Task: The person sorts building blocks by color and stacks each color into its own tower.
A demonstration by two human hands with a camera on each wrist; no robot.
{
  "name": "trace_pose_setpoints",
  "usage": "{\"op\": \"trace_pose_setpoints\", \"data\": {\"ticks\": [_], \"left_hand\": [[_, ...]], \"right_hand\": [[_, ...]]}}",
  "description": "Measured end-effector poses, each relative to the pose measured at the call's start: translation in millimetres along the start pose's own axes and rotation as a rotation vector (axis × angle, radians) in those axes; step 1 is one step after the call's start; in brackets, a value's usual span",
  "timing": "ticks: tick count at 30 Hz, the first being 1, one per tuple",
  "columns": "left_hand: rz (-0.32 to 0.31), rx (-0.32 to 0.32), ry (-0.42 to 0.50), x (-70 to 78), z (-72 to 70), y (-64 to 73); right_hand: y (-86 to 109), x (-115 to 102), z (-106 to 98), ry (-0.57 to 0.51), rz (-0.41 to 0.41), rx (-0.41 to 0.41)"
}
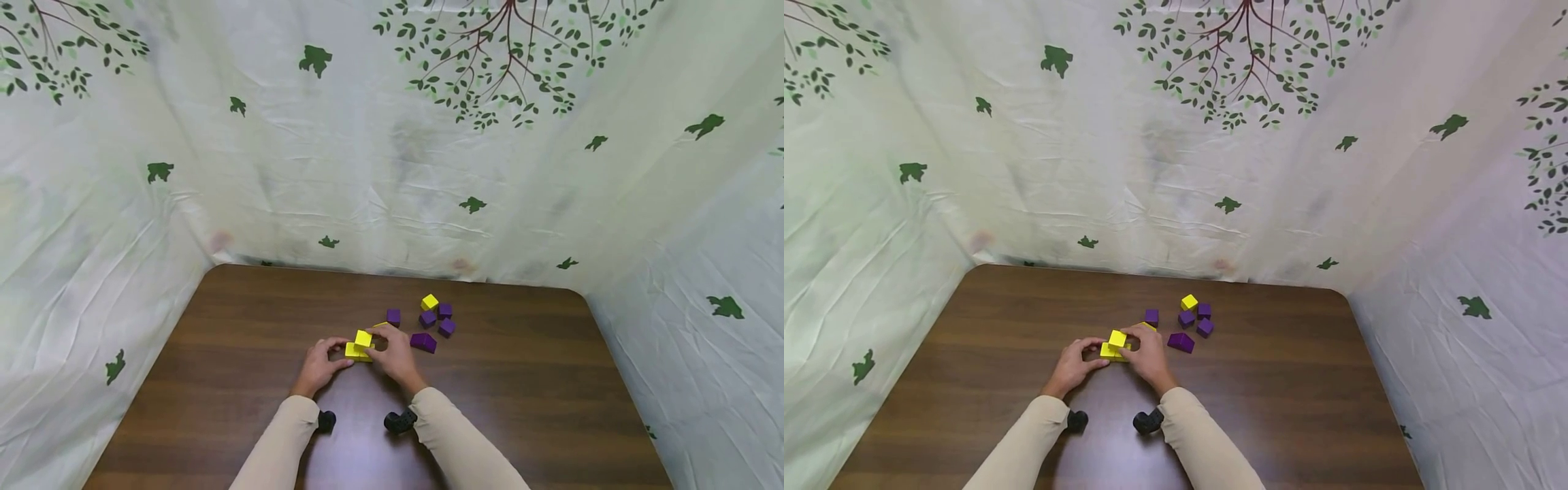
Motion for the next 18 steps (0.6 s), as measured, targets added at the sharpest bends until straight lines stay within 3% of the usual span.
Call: {"op": "trace_pose_setpoints", "data": {"ticks": [6,12,18], "left_hand": [[0.016,0.003,-0.001,1.3,-0.2,0.5],[-0.004,0.003,-0.005,-1.4,3.1,2.8],[-0.006,0.009,-0.006,-0.5,3.4,5.0]], "right_hand": [[-2.4,-2.5,11.8,0.066,0.006,-0.036],[0.3,-1.7,19.9,0.074,0.035,-0.082],[1.8,-5.4,20.5,0.079,0.014,-0.091]]}}
Point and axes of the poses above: each hand's wrist, its own y-axis away from the middle knuckle, its own z-axis out of the palm, x = y × z, the point moved 8 cm from there along -y, towards the middle knuckle, and after that the axes turned 8 degrees about y, right-handed, at the moved point
